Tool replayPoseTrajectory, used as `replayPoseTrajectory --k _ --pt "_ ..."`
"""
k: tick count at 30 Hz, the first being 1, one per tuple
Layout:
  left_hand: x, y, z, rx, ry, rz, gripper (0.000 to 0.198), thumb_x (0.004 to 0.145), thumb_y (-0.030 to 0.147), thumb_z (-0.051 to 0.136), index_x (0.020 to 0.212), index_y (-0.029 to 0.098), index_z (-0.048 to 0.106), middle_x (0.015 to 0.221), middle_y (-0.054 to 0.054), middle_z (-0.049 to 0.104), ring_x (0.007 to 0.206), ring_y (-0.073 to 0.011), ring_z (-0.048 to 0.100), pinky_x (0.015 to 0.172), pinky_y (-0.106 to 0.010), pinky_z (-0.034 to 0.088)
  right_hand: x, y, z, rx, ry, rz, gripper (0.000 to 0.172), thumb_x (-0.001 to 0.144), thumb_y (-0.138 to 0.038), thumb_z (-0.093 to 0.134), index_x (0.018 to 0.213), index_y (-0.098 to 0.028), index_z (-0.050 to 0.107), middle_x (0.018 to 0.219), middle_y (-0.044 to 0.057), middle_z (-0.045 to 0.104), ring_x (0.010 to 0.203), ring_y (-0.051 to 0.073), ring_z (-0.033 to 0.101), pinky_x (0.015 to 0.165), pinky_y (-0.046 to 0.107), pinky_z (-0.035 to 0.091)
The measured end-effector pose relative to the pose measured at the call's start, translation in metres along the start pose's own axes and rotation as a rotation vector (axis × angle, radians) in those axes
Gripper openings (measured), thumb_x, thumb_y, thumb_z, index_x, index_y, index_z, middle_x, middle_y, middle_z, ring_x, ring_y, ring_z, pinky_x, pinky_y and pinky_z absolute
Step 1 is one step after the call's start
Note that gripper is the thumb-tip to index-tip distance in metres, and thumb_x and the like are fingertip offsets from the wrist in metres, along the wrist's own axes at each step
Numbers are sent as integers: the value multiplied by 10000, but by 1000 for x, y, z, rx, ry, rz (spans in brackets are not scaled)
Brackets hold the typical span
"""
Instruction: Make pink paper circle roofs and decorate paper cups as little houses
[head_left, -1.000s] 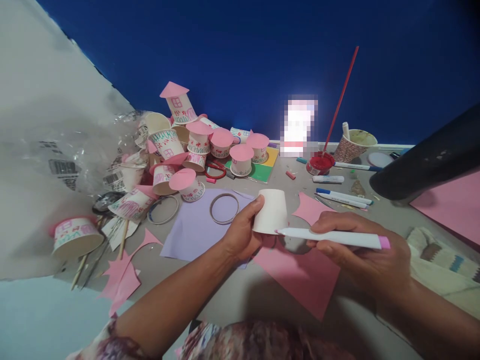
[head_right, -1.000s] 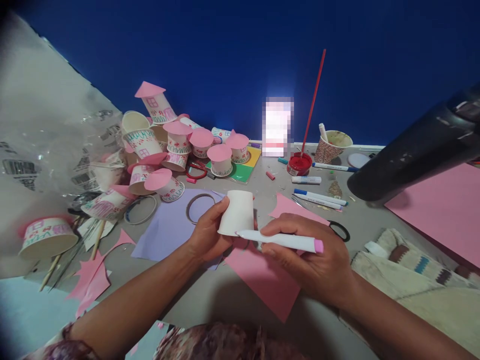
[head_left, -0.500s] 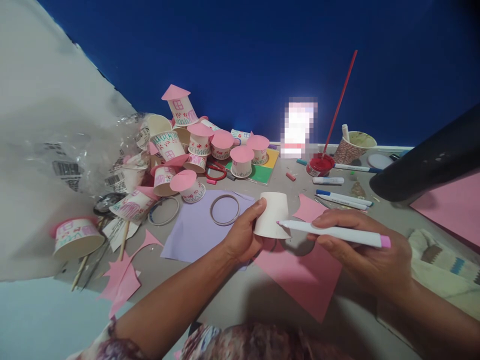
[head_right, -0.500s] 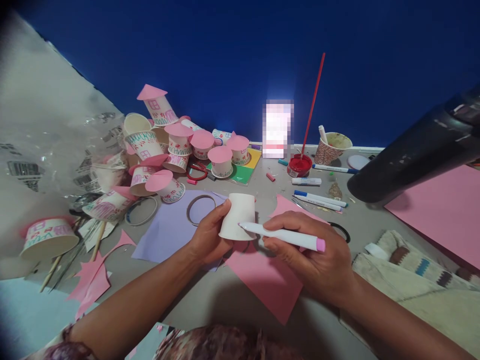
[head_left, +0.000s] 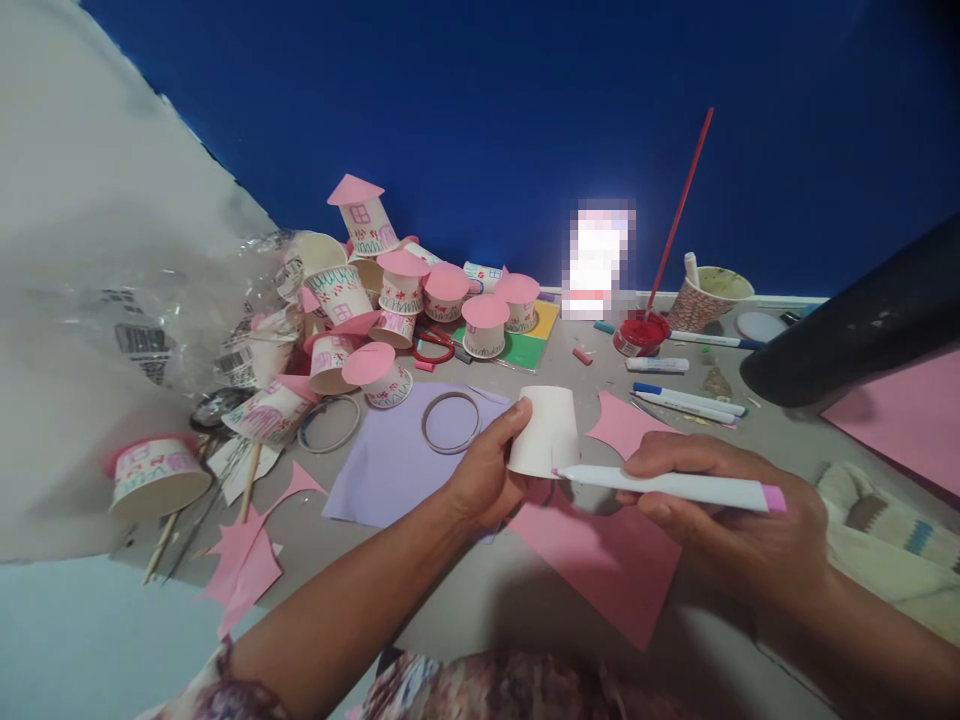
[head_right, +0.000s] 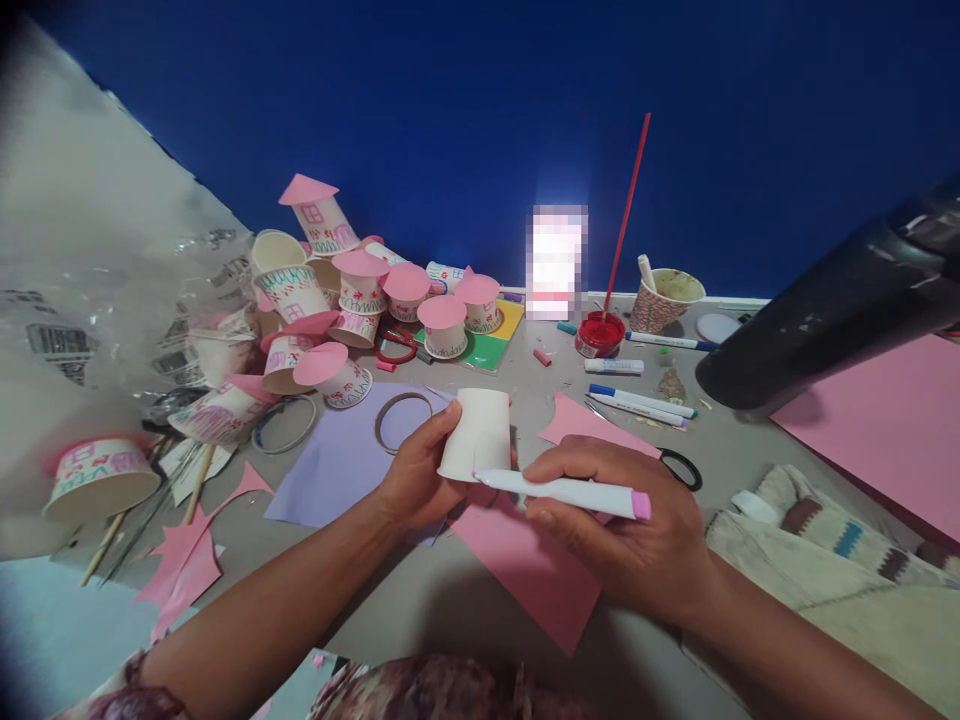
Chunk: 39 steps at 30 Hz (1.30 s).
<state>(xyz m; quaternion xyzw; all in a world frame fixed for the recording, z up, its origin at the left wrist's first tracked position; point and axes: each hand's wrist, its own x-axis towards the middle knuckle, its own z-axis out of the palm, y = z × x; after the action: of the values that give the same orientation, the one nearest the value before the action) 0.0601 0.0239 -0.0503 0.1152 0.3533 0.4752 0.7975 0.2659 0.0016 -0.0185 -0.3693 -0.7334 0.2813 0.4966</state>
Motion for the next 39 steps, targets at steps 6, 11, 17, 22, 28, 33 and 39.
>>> replayPoseTrajectory --k 6,11,17,22,28,33,39 --pt "0 0 2 22 -11 8 349 902 355 671 1133 96 710 995 -137 772 885 -259 727 802 -355 590 -1 4 0 -97 12 -14 89 884 -304 775 968 -300 745 882 0 803 741 174 766 655 224 607" --pt "-2 0 1 37 -18 18 374 895 331 672 1177 86 689 968 -140 766 864 -257 720 815 -372 587 -4 8 -3 -151 35 -23 89 917 -288 741 1004 -302 734 928 5 803 766 171 765 663 229 604" --pt "-3 0 0 29 -38 21 417 841 343 728 1180 107 675 1019 -141 759 919 -278 719 836 -383 580 -2 6 -2 -111 34 -95 98 885 -293 778 969 -251 747 846 21 802 739 190 768 668 249 619" --pt "-3 0 1 34 -70 22 459 804 354 755 1186 111 676 1078 -148 756 1014 -313 709 860 -402 578 -1 6 -2 -148 33 -126 83 908 -277 753 982 -246 732 886 10 804 757 159 769 688 206 611" --pt "-3 -1 0 2 -28 44 459 828 308 706 1243 116 666 1078 -137 762 983 -288 713 886 -405 569 -1 8 -3 -233 81 -116 69 923 -241 720 989 -260 721 873 -12 796 721 141 757 653 194 597" --pt "-4 0 1 21 -44 21 453 867 378 701 1205 77 675 1013 -161 769 950 -304 730 914 -428 563 -5 7 -2 -217 54 -174 77 929 -236 716 1004 -252 707 889 -2 794 761 150 761 707 208 602" --pt "-2 -4 1 20 -80 65 541 712 400 856 1145 138 666 992 -118 765 971 -346 744 894 -462 577 -5 5 2 -141 -12 -240 158 923 -186 721 1072 -225 683 895 17 779 779 152 741 750 221 591"
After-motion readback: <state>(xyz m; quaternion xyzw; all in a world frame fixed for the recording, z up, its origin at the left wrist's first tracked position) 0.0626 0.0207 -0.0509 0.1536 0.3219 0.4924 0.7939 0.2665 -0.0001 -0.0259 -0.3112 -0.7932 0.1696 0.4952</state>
